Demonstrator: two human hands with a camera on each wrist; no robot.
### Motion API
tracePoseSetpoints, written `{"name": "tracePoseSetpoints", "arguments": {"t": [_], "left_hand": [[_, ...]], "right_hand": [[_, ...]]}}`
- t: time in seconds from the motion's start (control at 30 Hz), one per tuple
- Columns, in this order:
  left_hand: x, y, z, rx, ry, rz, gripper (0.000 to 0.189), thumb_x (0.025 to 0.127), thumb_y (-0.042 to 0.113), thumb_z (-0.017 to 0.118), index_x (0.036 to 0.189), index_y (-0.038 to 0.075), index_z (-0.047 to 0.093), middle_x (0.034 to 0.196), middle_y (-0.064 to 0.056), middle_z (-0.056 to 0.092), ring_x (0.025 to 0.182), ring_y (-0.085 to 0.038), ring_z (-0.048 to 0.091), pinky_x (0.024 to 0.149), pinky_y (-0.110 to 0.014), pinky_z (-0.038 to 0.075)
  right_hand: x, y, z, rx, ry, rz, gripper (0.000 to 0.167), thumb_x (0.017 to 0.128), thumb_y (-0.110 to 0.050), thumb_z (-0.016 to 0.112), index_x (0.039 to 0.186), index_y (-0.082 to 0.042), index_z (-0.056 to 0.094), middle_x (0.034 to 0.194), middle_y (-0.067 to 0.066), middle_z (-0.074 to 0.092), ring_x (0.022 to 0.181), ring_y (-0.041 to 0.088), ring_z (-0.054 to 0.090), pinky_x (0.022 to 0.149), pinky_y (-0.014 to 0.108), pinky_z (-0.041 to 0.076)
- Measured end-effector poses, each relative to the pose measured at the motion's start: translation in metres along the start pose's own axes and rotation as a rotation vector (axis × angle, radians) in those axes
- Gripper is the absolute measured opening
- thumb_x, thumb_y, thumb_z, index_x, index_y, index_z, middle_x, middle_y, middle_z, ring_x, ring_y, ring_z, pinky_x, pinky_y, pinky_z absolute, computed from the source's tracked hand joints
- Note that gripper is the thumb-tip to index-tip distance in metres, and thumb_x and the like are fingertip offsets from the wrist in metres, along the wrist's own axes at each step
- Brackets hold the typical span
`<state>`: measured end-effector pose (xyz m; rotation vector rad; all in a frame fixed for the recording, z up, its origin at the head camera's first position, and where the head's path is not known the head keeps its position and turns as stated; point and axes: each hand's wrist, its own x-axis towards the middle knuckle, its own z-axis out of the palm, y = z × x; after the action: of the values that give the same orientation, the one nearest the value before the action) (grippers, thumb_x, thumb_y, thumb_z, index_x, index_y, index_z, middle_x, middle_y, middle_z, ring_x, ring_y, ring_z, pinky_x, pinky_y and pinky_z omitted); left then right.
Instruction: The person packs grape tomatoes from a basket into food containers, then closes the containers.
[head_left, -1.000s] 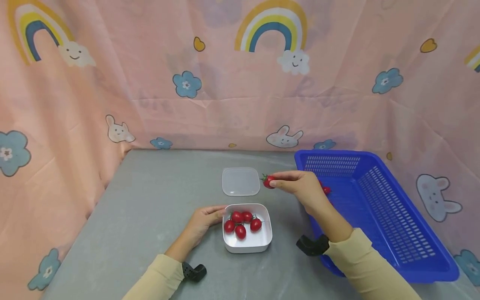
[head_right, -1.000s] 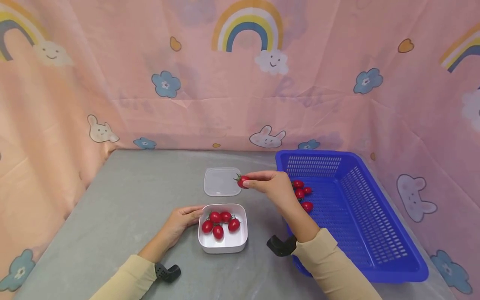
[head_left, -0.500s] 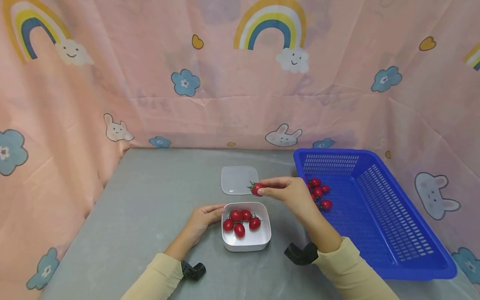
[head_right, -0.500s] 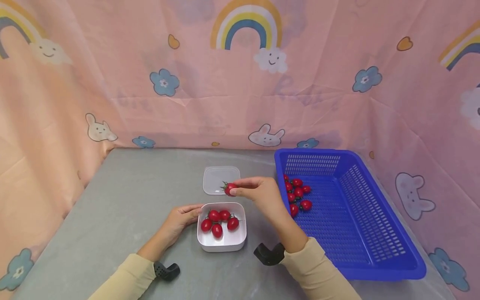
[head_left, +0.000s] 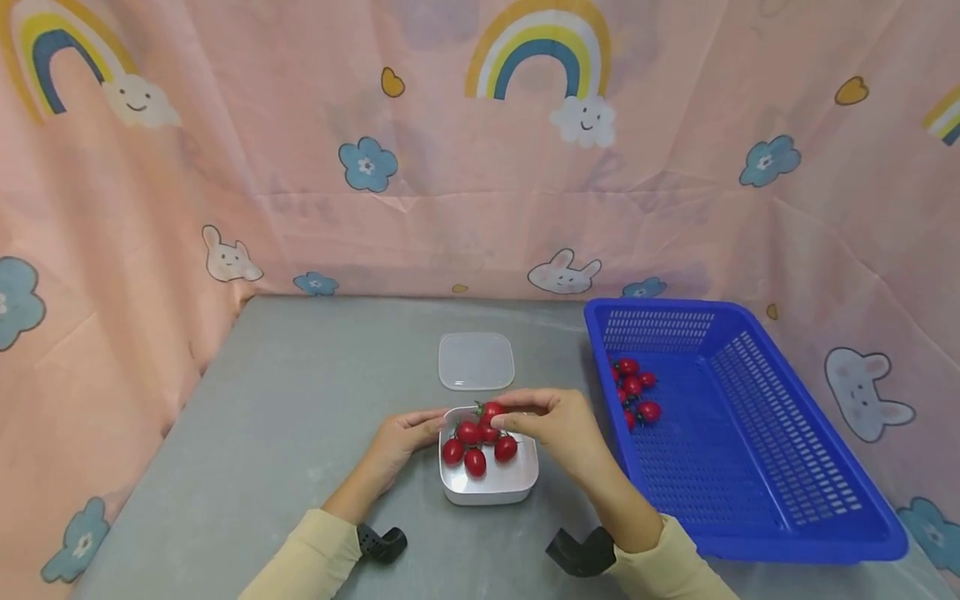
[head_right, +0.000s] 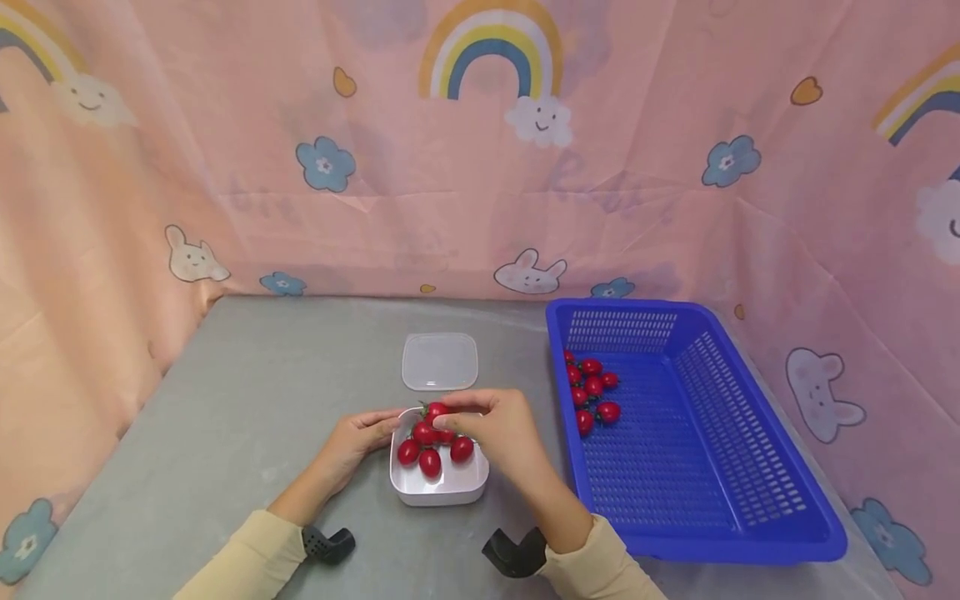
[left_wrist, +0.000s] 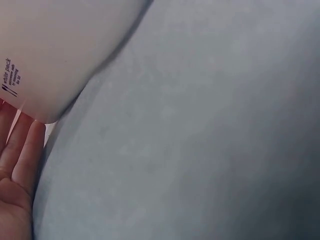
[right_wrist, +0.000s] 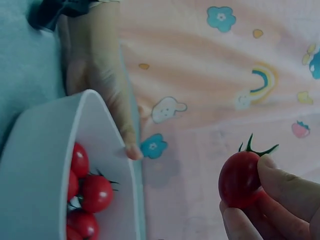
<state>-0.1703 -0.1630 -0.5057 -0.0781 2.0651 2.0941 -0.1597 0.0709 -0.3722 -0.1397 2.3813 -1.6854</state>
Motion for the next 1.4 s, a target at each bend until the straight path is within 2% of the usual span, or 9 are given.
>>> {"name": "tracePoseSetpoints", "arguments": {"t": [0.1,0.3,0.4,0.57,0.7,0.83,0.97,1.17,1.4], "left_hand": [[0.001,0.001,0.0,0.001,0.001,0.001,0.04,0.093,0.018,0.069,0.124,-0.007,0.065,0.122,-0.012,0.071,0.096,0.0,0.067,0.089,-0.02,0.054],[0.001,0.002,0.0,-0.009,-0.004,0.008,0.039,0.092,0.017,0.07,0.123,-0.007,0.066,0.117,-0.007,0.073,0.096,-0.001,0.068,0.088,-0.021,0.054],[0.0,0.001,-0.001,0.005,0.0,0.006,0.038,0.093,0.017,0.069,0.122,-0.007,0.066,0.118,-0.008,0.073,0.096,0.0,0.067,0.088,-0.02,0.054],[-0.002,0.0,-0.003,0.008,0.0,-0.003,0.039,0.092,0.017,0.069,0.123,-0.006,0.066,0.121,-0.011,0.071,0.096,-0.001,0.067,0.088,-0.02,0.053],[-0.001,0.0,0.0,-0.015,-0.004,0.003,0.04,0.092,0.017,0.07,0.124,-0.007,0.065,0.12,-0.011,0.072,0.095,-0.001,0.067,0.088,-0.019,0.054],[0.0,0.001,0.0,-0.019,-0.005,0.013,0.04,0.092,0.016,0.07,0.123,-0.008,0.065,0.118,-0.009,0.073,0.094,-0.001,0.068,0.087,-0.019,0.054],[-0.001,0.0,0.0,-0.009,0.002,0.018,0.04,0.091,0.016,0.07,0.123,-0.007,0.066,0.116,-0.006,0.073,0.094,-0.001,0.068,0.087,-0.019,0.054],[-0.001,0.0,0.0,-0.022,0.015,0.02,0.038,0.091,0.015,0.07,0.121,-0.008,0.066,0.114,-0.005,0.074,0.094,-0.001,0.068,0.086,-0.02,0.055],[0.0,0.001,0.0,-0.03,-0.002,0.024,0.039,0.092,0.014,0.07,0.122,-0.009,0.065,0.112,-0.001,0.075,0.094,0.0,0.068,0.086,-0.02,0.055]], "right_hand": [[0.0,0.007,0.006,-0.004,0.013,0.008,0.025,0.078,-0.018,0.085,0.1,-0.006,0.08,0.095,0.007,0.078,0.091,0.012,0.07,0.081,0.025,0.056],[-0.001,0.026,0.021,0.013,0.0,-0.032,0.024,0.076,-0.013,0.085,0.097,-0.003,0.079,0.096,0.013,0.077,0.075,0.016,0.069,0.07,0.023,0.055],[-0.001,0.035,0.033,0.009,-0.012,-0.034,0.024,0.074,-0.014,0.086,0.095,-0.004,0.08,0.099,0.012,0.077,0.081,0.014,0.067,0.068,0.02,0.054],[-0.001,0.044,0.048,-0.039,-0.011,-0.006,0.024,0.07,-0.016,0.089,0.091,-0.008,0.081,0.096,0.007,0.078,0.089,0.014,0.06,0.067,0.018,0.045],[0.001,0.051,0.054,-0.062,0.025,-0.012,0.022,0.069,-0.015,0.09,0.089,-0.009,0.082,0.095,0.007,0.078,0.092,0.014,0.061,0.072,0.02,0.046],[0.003,0.059,0.058,-0.096,0.031,-0.06,0.021,0.069,-0.014,0.09,0.088,-0.009,0.081,0.093,0.007,0.077,0.094,0.016,0.063,0.081,0.026,0.051],[0.003,0.061,0.06,-0.143,0.03,-0.128,0.022,0.068,-0.012,0.09,0.087,-0.007,0.081,0.091,0.009,0.077,0.091,0.02,0.064,0.082,0.032,0.054],[0.004,0.061,0.064,-0.184,0.05,-0.166,0.02,0.068,-0.011,0.089,0.086,-0.006,0.081,0.09,0.009,0.077,0.091,0.022,0.068,0.082,0.029,0.054],[0.002,0.062,0.067,-0.284,0.042,-0.236,0.021,0.066,-0.009,0.09,0.085,-0.004,0.081,0.085,0.009,0.078,0.089,0.026,0.07,0.085,0.039,0.056]]}}
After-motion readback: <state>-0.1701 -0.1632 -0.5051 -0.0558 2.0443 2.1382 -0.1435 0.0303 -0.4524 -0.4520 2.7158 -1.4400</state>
